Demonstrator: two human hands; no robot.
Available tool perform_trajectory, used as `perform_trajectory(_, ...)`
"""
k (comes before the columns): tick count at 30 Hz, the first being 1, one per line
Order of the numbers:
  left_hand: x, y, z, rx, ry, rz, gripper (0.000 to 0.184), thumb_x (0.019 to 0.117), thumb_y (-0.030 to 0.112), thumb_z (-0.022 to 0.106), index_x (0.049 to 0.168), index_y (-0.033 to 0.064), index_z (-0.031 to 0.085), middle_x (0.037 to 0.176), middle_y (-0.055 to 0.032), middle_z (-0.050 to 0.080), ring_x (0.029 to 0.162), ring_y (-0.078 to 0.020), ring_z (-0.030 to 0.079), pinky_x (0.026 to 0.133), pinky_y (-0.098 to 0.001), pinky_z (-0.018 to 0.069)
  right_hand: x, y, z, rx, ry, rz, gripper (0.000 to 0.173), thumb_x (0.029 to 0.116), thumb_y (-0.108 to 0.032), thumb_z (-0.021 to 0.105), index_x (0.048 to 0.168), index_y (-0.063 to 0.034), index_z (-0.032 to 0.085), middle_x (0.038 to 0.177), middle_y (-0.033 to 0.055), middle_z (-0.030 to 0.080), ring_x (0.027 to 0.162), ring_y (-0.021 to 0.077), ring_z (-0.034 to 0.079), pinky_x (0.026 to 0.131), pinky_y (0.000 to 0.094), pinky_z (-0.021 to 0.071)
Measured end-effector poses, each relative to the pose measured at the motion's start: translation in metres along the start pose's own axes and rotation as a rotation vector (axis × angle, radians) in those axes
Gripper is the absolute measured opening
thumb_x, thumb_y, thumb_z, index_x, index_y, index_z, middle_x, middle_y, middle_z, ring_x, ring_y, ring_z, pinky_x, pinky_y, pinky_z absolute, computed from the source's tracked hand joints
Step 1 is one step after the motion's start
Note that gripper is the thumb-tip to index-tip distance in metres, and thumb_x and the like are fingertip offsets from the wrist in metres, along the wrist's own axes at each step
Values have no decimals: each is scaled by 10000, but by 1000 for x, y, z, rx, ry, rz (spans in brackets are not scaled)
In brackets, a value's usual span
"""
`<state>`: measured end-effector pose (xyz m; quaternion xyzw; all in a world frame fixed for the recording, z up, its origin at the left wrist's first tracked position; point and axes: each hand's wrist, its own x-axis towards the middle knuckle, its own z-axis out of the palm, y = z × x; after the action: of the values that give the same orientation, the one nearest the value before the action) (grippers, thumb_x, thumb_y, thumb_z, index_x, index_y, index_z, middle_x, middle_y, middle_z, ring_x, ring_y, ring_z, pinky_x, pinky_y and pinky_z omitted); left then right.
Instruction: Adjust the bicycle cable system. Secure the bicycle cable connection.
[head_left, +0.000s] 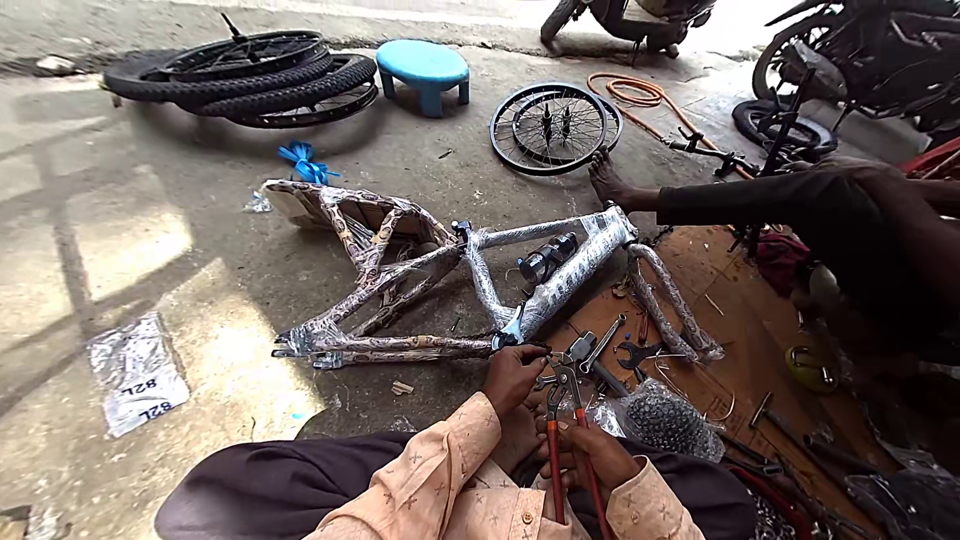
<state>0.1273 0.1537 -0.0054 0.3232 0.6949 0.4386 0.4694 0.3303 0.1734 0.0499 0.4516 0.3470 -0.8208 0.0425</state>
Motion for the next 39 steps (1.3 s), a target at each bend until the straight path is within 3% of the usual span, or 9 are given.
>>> perform_trajectory(4,2,-6,0,-35,-18,10,158,979,188,696,1102,142,783,991,12,771,896,-86,718,865,-354,586,5,6,7,-15,55,-3,407,1127,-265,327,1299,-6,590,889,145,720,690,209,705,563,308,575)
perform_trajectory(6,3,-6,1,-55,-12,6,152,973,176,701,1096,137,782,987,10,770,883,-86,715,852,-343,587,4,8,7,-1,40,-42,388,1120,-255,339,1316,-6,563,936,162,736,731,230,730,583,320,592)
perform_trajectory(10,4,-7,1,-76,-2,5,152,972,191,705,1091,142,785,981,14,770,890,-89,717,855,-342,588,0,7,0,38,-56,-89,375,1075,-205,380,1380,-13,482,1099,197,732,891,304,754,736,412,636)
perform_trajectory(22,0,-9,1,21,26,23,164,975,204,685,1100,169,786,990,29,771,901,-73,717,868,-343,587,-2,5,-2,76,-117,11,398,1072,-214,367,1421,-47,465,1160,205,717,937,320,748,771,429,632)
perform_trajectory(25,-4,-11,4,192,35,95,220,984,253,638,1141,180,772,1027,28,768,941,-72,712,903,-362,576,-8,4,-4,75,-122,7,394,1076,-237,355,1394,-53,498,1132,179,724,929,298,743,766,424,625)
perform_trajectory(28,-9,-9,15,303,60,153,266,994,259,613,1185,146,761,1090,-40,766,1009,-159,723,961,-459,559,-15,0,-13,16,-107,-15,350,1078,-273,368,1283,-61,557,1047,136,744,879,251,743,751,397,623)
perform_trajectory(30,-12,-6,21,297,87,164,264,991,258,623,1183,142,763,1086,-53,768,1002,-169,729,957,-465,564,-23,-10,-20,-29,-109,-22,326,1069,-260,386,1266,-61,553,1024,121,741,868,234,741,738,382,624)
perform_trajectory(36,-14,-17,31,291,107,284,250,972,245,634,1147,142,779,1058,-35,771,973,-149,731,932,-434,582,-53,-37,-39,81,-113,-254,510,1021,-274,421,1494,-82,409,1100,178,701,873,280,725,711,399,617)
perform_trajectory(39,-16,-26,32,352,94,379,254,968,229,627,1137,120,784,1053,-57,769,1004,-178,730,951,-435,576,-55,-28,-26,95,-58,-295,480,1014,-272,464,1459,-93,463,890,83,665,747,203,681,676,358,600)
